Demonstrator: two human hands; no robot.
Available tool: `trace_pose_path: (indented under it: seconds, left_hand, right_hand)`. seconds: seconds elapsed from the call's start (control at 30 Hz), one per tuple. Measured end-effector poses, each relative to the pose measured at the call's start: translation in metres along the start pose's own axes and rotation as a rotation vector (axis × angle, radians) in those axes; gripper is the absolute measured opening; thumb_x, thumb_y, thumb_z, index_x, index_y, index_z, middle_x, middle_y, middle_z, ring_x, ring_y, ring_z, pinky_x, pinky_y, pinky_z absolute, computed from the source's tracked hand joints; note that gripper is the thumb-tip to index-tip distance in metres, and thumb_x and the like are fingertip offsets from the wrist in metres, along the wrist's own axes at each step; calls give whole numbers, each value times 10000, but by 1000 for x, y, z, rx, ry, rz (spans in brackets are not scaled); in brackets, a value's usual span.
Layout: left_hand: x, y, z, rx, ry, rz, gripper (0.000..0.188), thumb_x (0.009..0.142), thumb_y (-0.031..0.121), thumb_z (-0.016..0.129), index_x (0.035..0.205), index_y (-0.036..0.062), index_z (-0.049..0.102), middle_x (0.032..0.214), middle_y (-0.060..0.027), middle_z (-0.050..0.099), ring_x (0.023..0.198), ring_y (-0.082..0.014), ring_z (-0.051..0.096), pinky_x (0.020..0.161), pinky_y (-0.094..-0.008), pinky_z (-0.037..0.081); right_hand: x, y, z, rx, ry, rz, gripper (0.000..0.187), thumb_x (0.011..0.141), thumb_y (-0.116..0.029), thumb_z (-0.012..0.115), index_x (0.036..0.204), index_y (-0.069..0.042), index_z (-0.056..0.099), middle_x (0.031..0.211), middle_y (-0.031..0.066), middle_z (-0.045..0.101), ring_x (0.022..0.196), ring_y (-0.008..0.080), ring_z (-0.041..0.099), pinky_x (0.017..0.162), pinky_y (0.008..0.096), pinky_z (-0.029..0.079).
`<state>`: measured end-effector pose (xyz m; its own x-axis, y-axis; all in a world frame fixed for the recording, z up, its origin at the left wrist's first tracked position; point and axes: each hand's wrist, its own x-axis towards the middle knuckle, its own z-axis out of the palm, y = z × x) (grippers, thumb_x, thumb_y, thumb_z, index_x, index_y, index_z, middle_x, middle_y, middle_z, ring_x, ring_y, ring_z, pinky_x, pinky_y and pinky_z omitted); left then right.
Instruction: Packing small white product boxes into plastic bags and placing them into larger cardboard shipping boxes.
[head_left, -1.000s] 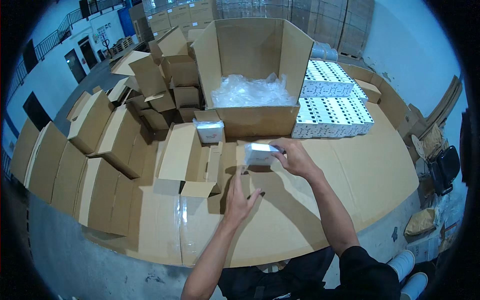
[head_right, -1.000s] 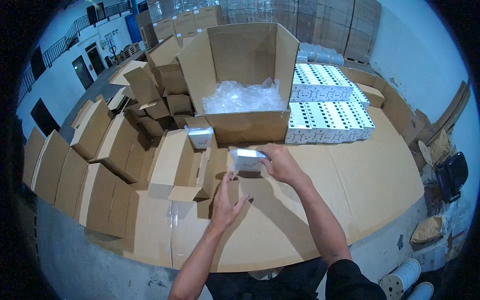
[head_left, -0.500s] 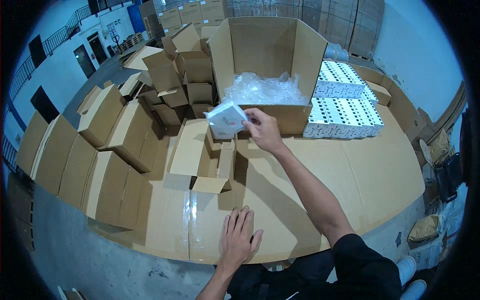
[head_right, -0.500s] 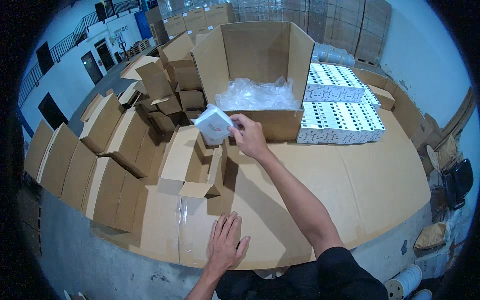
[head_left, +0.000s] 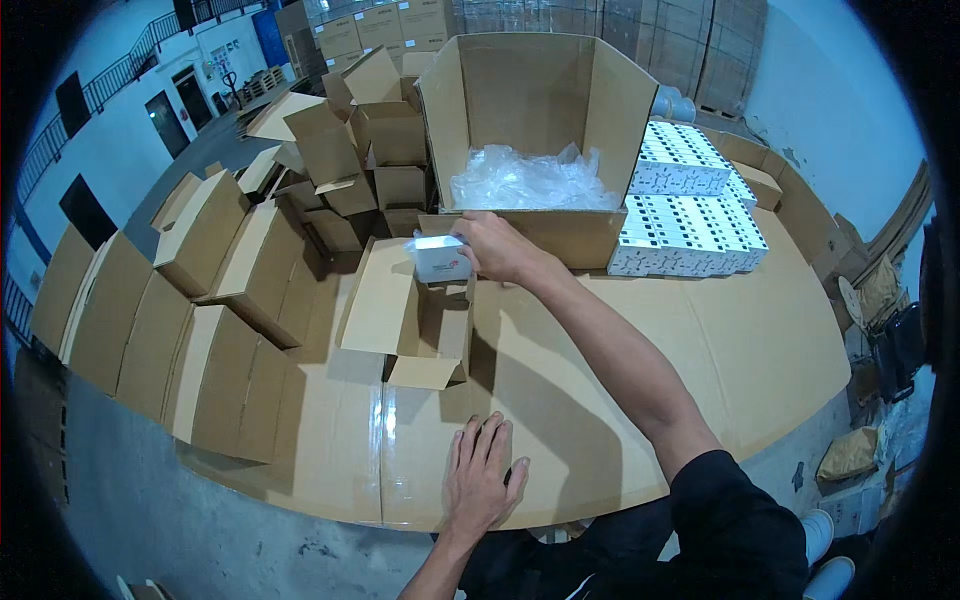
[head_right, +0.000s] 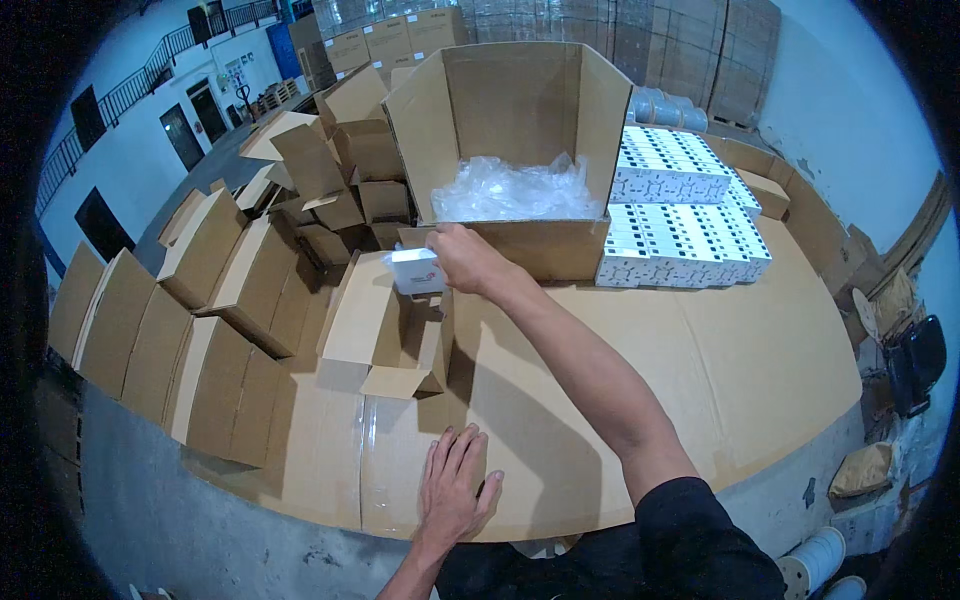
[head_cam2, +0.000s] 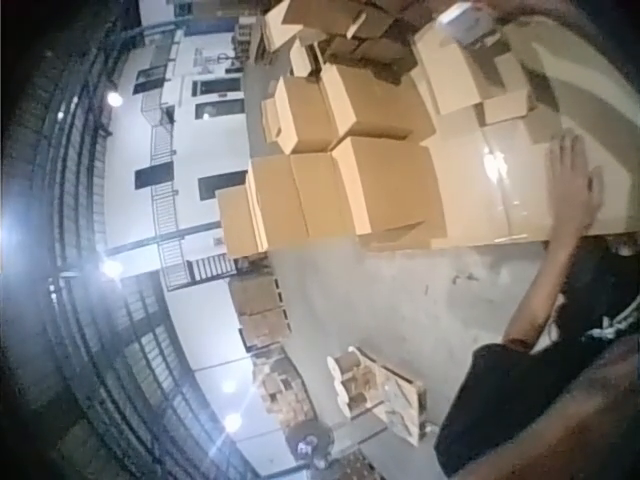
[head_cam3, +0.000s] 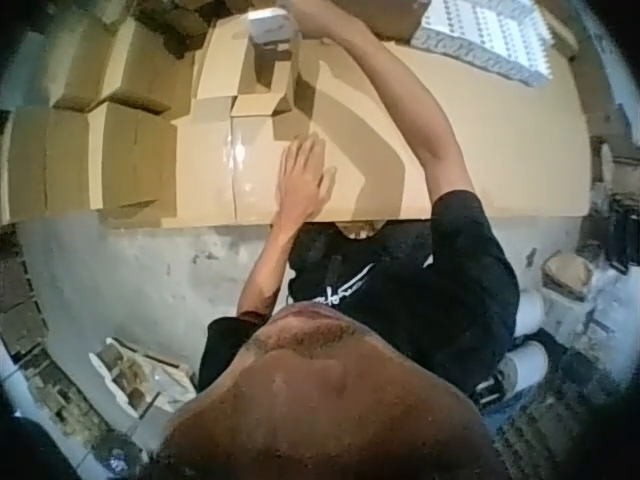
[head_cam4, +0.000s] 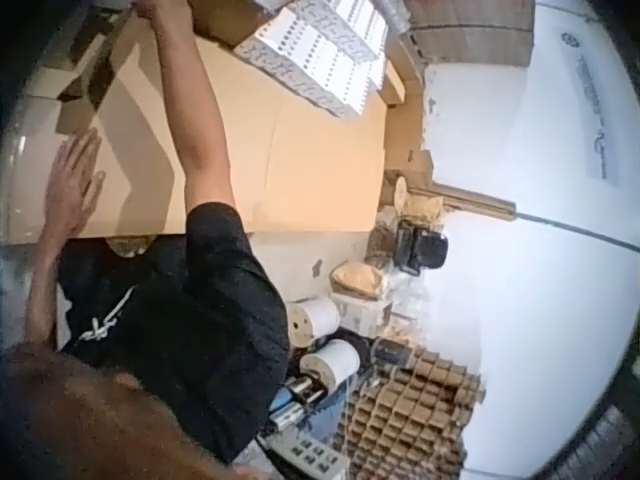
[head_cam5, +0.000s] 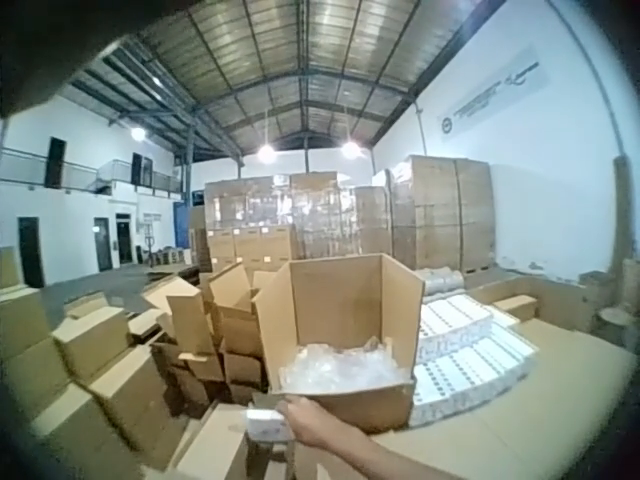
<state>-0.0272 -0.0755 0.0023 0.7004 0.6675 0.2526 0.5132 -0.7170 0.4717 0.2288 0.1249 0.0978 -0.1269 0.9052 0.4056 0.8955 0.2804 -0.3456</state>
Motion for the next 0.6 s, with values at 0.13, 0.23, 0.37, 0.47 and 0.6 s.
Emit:
trace_pose_path:
  seconds: [0.13,0.23,0.37,0.47,0.6]
  left_hand:
    - [1,-1,1,-4,2,-2,587,871,277,688,1371,18,520,1426,-156,496,1355,-389,398,1136,-520,315]
    - [1,0,-1,-11,-11,-17,581,872,279,689,1366,19,526,1430,-151,496,1359,-386,395,1136,-520,313]
    - [1,2,-1,1,-20,-22,579,877,281,687,1370,24,528,1435,-144,494,1364,-383,392,1139,-519,311]
    - [1,2,0,-2,-21,-30,575,877,279,689,1370,30,531,1435,-139,495,1366,-380,392,1138,-518,312]
    - [-1,-1,-1,-6,-12,-31,573,869,270,697,1365,32,537,1433,-137,497,1360,-381,397,1142,-514,308]
  right_hand:
    - [-2,6,16,-45,84,-12,172,867,-41,636,1019,22,588,1019,216,601,1013,424,601,891,502,505]
    - [-4,7,27,-52,172,-16,188,870,-48,639,1038,-6,563,1010,203,585,981,424,600,859,514,503]
    - [-4,9,36,-116,144,-7,344,802,-27,677,1121,-59,553,1060,190,589,1015,387,616,865,481,547]
    - [-6,11,46,-108,122,7,337,794,-55,694,1108,-85,576,1039,171,594,1005,364,615,852,477,555]
    - [-3,9,51,-147,98,10,244,758,-83,716,992,-70,645,972,143,623,993,345,614,838,464,555]
